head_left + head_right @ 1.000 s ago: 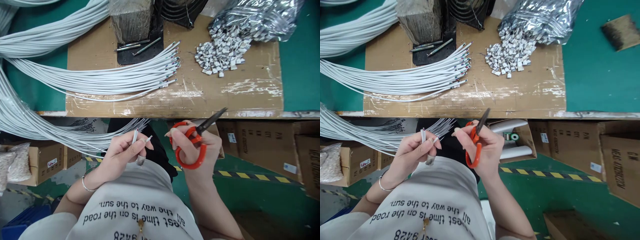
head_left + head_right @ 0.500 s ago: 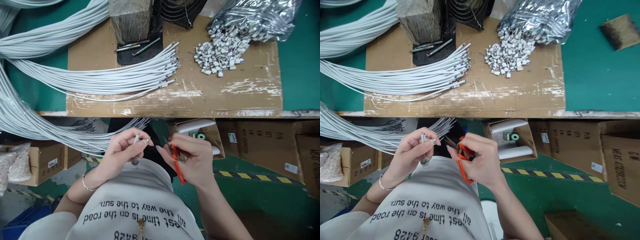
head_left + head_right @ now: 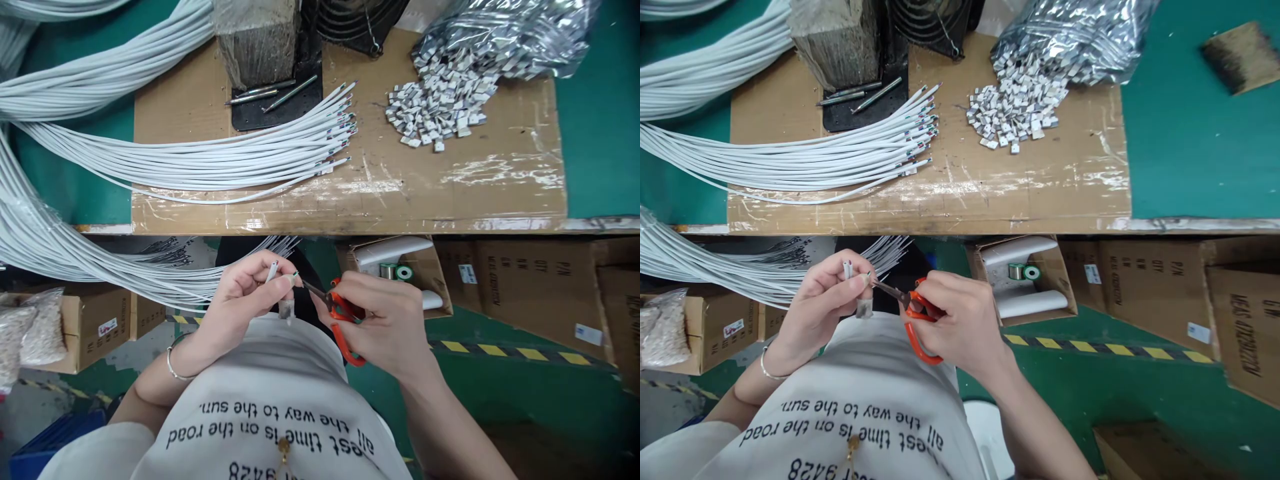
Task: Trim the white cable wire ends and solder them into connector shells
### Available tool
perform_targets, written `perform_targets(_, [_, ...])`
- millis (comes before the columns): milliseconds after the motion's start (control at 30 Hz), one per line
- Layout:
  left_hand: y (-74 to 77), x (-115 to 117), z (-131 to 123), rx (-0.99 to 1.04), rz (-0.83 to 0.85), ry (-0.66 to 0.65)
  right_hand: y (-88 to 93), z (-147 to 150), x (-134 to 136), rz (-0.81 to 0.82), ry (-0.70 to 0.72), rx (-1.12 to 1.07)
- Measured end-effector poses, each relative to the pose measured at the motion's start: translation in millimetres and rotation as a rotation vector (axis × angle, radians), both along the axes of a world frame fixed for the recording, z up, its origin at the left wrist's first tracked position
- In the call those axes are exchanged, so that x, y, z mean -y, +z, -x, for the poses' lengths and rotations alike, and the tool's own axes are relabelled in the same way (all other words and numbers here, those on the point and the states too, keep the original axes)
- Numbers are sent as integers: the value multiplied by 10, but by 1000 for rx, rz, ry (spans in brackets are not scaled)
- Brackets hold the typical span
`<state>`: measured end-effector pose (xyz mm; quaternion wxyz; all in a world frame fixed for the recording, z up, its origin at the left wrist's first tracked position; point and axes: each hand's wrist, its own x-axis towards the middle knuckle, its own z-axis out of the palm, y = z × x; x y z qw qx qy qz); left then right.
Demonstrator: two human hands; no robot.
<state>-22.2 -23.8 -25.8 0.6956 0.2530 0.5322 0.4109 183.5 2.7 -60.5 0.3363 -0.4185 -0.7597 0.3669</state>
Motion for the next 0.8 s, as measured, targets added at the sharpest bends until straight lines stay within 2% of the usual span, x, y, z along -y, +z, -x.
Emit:
perform_targets(633, [7,12,-21,7,-59,15,-14,11,10,-37,-1,41])
perform_targets(800, [23,-3,-18,-1,-56,23,-38,-1,2,-131,-5,92])
